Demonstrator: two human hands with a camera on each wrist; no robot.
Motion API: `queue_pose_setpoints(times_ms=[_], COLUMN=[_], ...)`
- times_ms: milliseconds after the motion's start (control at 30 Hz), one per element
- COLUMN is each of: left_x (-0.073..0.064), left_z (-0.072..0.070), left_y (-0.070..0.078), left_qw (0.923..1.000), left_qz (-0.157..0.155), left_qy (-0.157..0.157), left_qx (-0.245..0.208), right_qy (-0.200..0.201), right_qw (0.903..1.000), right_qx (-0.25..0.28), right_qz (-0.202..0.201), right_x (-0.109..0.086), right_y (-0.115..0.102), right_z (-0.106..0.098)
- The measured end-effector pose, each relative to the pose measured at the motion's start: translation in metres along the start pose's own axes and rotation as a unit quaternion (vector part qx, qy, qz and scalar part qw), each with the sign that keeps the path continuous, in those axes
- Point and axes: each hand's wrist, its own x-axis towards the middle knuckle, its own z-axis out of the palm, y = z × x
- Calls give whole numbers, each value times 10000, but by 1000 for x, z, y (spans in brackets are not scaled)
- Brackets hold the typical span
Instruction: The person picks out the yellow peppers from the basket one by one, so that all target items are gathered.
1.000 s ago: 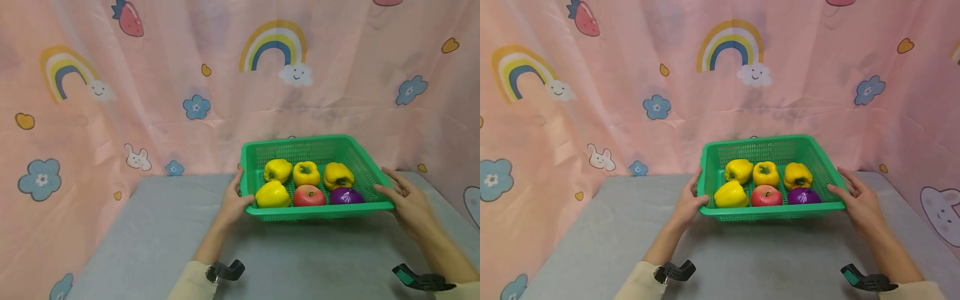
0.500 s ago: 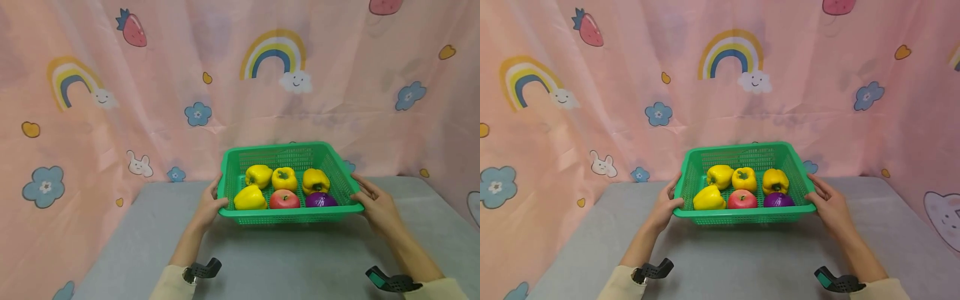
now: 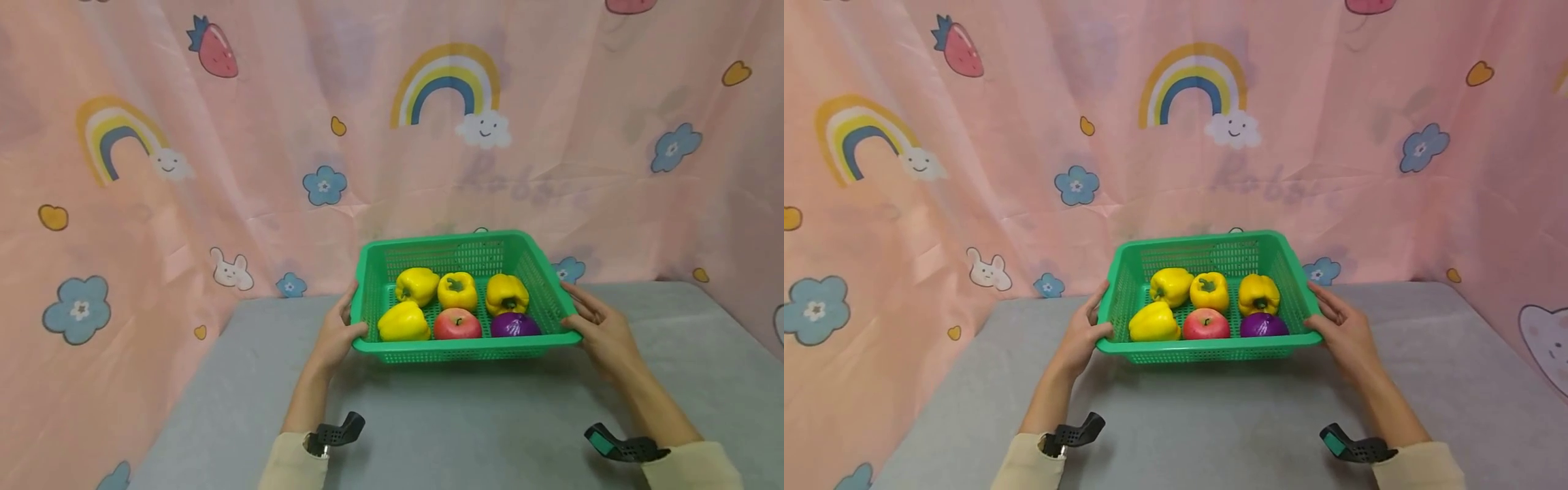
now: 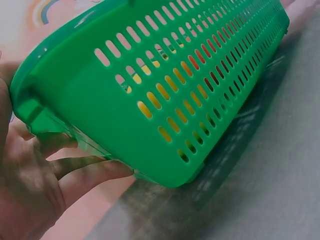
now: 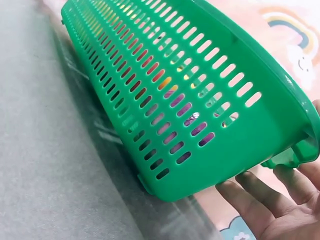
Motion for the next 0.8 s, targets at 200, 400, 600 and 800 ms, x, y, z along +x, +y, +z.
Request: queue_pose_setpoints(times_ms=[200, 400, 600, 800], left_x=[-1, -3, -3, -4], left_z=[-7, -12, -12, -10], left_y=[-5, -12, -17, -18], left_qw=[10000, 10000, 9999, 9968], left_qz=[31, -30, 77, 343], left_qy=[65, -21, -11, 125], left_qx=[16, 56, 117, 713], right_qy=[-111, -114, -225, -693], right_qw=[9988, 9966, 9912, 9952], right_qx=[-475, -807, -1299, -587], right_qz=[60, 67, -90, -375], right_x=[0, -1, 0, 2], right_y=[1, 3, 4, 14], right_z=[5, 9, 7, 1])
